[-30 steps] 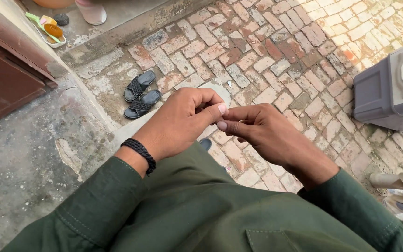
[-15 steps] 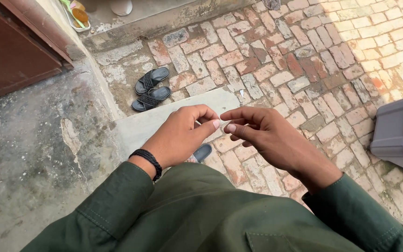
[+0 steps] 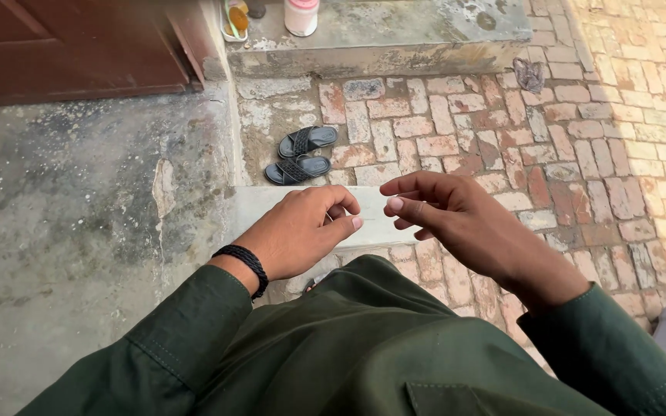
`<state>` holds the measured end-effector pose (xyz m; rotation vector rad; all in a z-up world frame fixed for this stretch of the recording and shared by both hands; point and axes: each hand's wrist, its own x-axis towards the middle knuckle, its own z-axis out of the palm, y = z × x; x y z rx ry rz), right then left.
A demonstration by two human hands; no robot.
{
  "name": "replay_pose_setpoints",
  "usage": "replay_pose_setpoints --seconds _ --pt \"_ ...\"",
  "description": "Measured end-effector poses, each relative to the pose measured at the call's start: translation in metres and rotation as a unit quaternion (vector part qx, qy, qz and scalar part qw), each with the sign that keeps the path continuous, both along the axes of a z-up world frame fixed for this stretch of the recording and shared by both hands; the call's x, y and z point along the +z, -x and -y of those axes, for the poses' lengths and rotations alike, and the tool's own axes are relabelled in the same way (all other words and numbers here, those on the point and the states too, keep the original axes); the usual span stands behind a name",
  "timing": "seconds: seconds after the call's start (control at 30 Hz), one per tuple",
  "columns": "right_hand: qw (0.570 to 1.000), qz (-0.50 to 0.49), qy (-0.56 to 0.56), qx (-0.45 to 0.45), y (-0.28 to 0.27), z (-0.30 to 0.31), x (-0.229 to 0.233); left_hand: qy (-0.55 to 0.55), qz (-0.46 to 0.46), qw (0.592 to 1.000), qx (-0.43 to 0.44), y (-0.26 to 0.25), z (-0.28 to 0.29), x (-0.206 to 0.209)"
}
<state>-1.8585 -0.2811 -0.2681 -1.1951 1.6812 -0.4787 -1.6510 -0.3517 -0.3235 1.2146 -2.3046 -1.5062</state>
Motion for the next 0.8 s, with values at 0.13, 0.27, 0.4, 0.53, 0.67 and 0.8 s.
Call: replay_pose_setpoints --seconds 0.13,0.27,0.4,0.53,0.67,0.8 --pt "0.998 -0.009 0.004 0.064 -0.004 0.027 -0.002 -0.007 -0.021 0.996 0.083 -0.004 -0.012 0.003" --pt "0.986 0.038 0.008 0.164 -0.001 0.055 -0.013 -0.023 -0.015 0.986 0.167 0.0 -0.019 0.001" --pt "0.966 0.041 0.017 0.256 0.001 0.078 -0.028 0.002 -0.019 0.971 0.236 0.01 -0.022 -0.015" --pt "0.949 0.069 0.011 0.306 0.022 0.084 -0.031 0.006 -0.092 0.942 0.322 0.033 -0.028 -0.03" --pt "0.94 0.08 -0.023 0.332 0.034 0.084 -0.054 -0.006 -0.119 0.903 0.413 0.052 -0.06 -0.042" --pt "0.917 0.083 -0.043 0.387 0.029 0.077 -0.051 -0.013 -0.124 0.884 0.451 0.056 -0.091 -0.048"
